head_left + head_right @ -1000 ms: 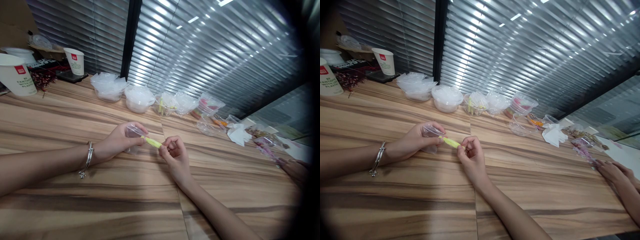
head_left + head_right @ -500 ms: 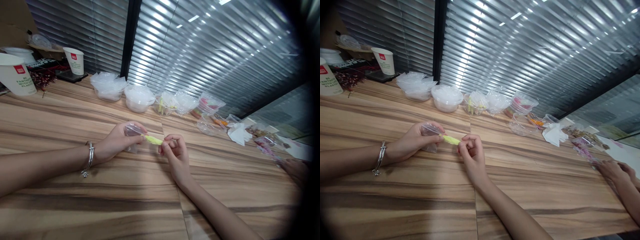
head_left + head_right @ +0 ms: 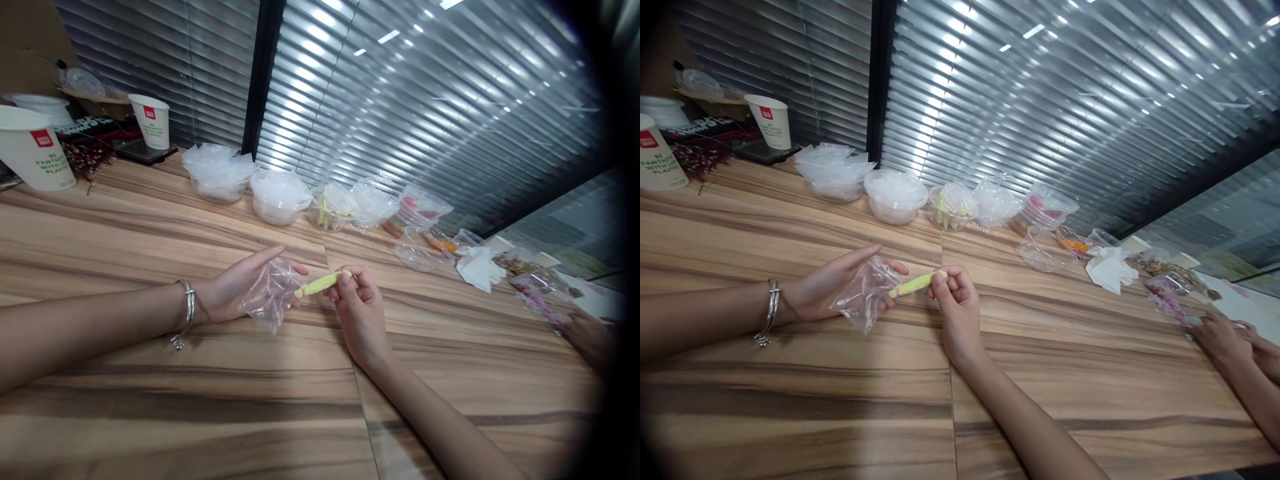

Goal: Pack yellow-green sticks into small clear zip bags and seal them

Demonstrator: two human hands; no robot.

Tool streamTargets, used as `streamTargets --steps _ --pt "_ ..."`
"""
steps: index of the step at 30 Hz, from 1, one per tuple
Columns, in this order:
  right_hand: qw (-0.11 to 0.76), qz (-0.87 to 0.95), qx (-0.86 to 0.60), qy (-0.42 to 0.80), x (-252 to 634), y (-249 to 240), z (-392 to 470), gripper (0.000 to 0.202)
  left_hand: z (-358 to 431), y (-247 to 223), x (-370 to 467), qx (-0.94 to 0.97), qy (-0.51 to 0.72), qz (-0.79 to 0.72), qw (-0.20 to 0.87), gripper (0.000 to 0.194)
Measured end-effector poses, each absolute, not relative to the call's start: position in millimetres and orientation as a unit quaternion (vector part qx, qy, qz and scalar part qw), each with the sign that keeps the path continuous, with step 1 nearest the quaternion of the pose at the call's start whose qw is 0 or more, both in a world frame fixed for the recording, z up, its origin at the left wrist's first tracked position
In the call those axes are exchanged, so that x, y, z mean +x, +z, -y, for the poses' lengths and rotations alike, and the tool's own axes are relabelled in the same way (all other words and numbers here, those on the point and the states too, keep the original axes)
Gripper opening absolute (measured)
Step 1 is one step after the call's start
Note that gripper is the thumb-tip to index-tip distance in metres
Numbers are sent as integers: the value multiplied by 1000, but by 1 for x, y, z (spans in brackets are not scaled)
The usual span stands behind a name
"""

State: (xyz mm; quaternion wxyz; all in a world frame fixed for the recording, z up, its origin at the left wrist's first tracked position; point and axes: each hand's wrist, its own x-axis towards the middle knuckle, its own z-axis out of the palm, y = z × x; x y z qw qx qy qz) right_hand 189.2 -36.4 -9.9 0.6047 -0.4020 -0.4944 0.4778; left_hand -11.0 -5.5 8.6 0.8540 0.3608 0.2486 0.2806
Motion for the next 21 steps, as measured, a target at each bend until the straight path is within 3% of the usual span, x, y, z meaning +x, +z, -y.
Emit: streamTargets --steps 11,21 --pt "622 453 -401 497 188 -8 37 18 9 11 -12 351 166 -191 902 45" --pt "603 472 -401 503 188 -7 40 16 8 11 -11 379 150 -181 895 46"
